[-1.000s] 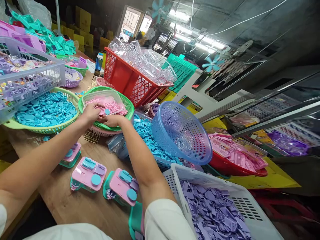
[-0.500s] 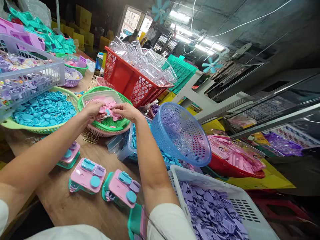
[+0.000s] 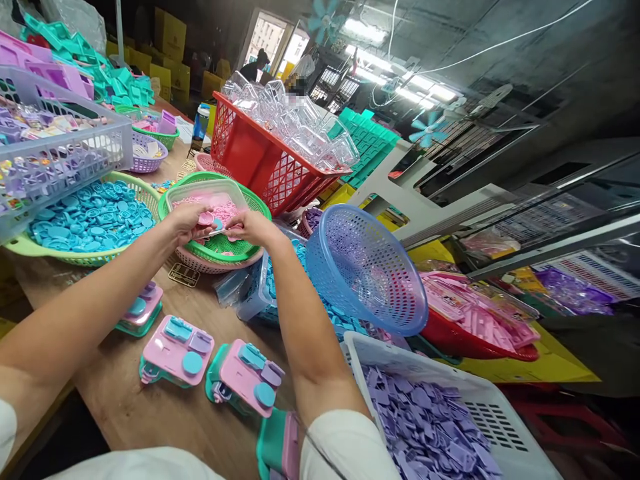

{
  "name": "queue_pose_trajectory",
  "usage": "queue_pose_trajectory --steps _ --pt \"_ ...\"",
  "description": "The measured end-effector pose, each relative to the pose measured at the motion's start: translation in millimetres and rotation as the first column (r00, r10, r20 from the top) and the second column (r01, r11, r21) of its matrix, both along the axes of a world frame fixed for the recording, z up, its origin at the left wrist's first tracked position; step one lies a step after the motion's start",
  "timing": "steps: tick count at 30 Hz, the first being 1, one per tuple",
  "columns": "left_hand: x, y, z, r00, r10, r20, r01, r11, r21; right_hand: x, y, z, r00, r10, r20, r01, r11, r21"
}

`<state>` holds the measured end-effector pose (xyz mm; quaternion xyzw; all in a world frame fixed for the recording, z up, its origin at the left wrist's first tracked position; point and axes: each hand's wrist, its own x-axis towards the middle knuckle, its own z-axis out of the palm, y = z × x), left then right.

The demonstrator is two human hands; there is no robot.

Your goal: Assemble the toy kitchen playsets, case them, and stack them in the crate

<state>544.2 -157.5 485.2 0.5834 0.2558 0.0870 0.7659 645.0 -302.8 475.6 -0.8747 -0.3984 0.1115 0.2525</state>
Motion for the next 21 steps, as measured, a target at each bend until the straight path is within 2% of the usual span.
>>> queue_pose_trajectory --steps 2,4,8,10,13,16,17,19,21 --pt "0.6 -1.7 1.2 1.0 0.001 -0.013 0.0 1.0 0.003 -0.7 0.3 2.1 0.981 -0.008 0.192 0.026 0.996 -0.089" --pt "1.0 -2.7 2.1 1.0 0.004 -0.018 -0.004 1.0 0.002 -1.1 0.0 3.7 0.953 -0.051 0.3 0.086 0.991 -0.107" --pt "0.6 -0.7 1.9 1.0 0.017 -0.008 -0.017 1.0 0.007 -4.1 -2.0 6.5 0.905 -0.151 0.398 0.213 0.97 -0.115" --pt "0.3 0.2 1.2 1.0 0.002 -0.007 -0.002 1.0 -0.007 -9.0 -0.9 8.9 0.89 -0.201 0.409 0.242 0.969 -0.052" --pt "0.2 -4.1 1.3 0.999 -0.039 0.021 0.041 0.993 -0.115 -21.1 7.5 14.4 0.902 -0.244 0.356 0.193 0.966 0.173" --pt "-0.6 -15.7 4.5 0.988 -0.063 0.142 0.102 0.954 -0.282 -30.8 18.5 21.5 0.94 -0.13 0.314 0.028 0.95 0.311" --pt "-1.5 -19.2 6.1 0.981 -0.06 0.186 0.119 0.937 -0.328 -31.4 20.2 23.6 0.94 -0.101 0.325 -0.01 0.946 0.323" --pt "-4.4 -22.3 9.7 0.974 -0.035 0.223 0.125 0.907 -0.403 -28.1 18.1 25.8 0.926 -0.11 0.361 -0.002 0.955 0.297" --pt "-8.8 -18.8 13.3 0.983 0.0 0.182 0.084 0.887 -0.454 -20.9 10.7 23.6 0.921 -0.103 0.377 0.059 0.99 0.127"
